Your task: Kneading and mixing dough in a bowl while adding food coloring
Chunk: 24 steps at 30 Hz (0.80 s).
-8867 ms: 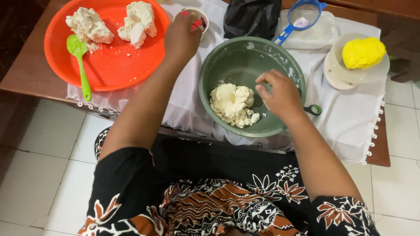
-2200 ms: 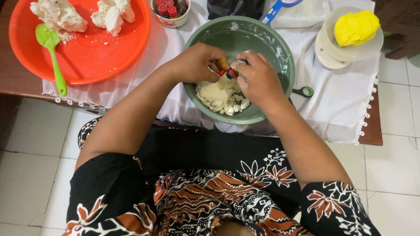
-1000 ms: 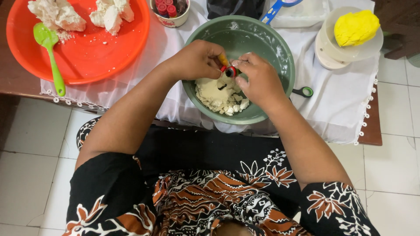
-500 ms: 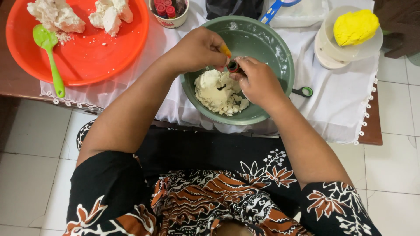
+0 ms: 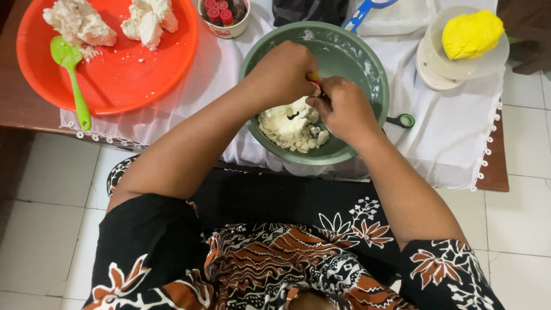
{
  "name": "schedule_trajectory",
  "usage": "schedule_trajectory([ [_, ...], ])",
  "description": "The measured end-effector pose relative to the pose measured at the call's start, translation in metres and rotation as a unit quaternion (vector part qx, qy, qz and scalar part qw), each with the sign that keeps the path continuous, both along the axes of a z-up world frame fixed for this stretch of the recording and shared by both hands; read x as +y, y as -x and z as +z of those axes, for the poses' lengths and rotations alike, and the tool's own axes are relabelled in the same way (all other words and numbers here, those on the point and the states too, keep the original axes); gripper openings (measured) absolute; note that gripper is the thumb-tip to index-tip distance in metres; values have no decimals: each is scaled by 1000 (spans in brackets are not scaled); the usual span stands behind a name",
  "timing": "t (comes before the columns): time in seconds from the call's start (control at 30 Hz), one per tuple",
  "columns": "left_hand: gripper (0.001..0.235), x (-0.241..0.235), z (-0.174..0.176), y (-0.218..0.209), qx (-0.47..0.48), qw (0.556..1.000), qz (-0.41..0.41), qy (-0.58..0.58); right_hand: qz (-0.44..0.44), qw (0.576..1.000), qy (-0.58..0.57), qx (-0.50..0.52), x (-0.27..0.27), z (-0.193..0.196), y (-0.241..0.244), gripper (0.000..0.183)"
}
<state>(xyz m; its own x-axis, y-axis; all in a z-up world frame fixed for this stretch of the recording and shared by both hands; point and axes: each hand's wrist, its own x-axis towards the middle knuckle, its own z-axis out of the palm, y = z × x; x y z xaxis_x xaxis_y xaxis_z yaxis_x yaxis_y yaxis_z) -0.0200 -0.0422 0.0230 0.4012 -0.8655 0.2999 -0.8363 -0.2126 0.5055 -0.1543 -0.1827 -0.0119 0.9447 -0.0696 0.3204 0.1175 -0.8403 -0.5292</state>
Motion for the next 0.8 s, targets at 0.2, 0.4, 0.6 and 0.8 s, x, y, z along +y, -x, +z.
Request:
schedule_trajectory([
  [0.2, 22, 4, -1, -6, 26, 999, -3, 27, -10, 1000, -17, 21, -9, 3, 1, 39],
  [0.4, 20, 17, 6, -116, -69, 968, 232, 75, -58, 996, -5, 71, -19, 5, 1, 63],
  [0.6, 30, 0, -52, -230, -119, 941, 317, -24, -49, 993, 73, 83, -17, -16, -1, 52],
  [0.8, 6, -12, -66, -235, -155, 920, 317, -172, -61, 985, 92, 130, -16, -24, -3, 52],
])
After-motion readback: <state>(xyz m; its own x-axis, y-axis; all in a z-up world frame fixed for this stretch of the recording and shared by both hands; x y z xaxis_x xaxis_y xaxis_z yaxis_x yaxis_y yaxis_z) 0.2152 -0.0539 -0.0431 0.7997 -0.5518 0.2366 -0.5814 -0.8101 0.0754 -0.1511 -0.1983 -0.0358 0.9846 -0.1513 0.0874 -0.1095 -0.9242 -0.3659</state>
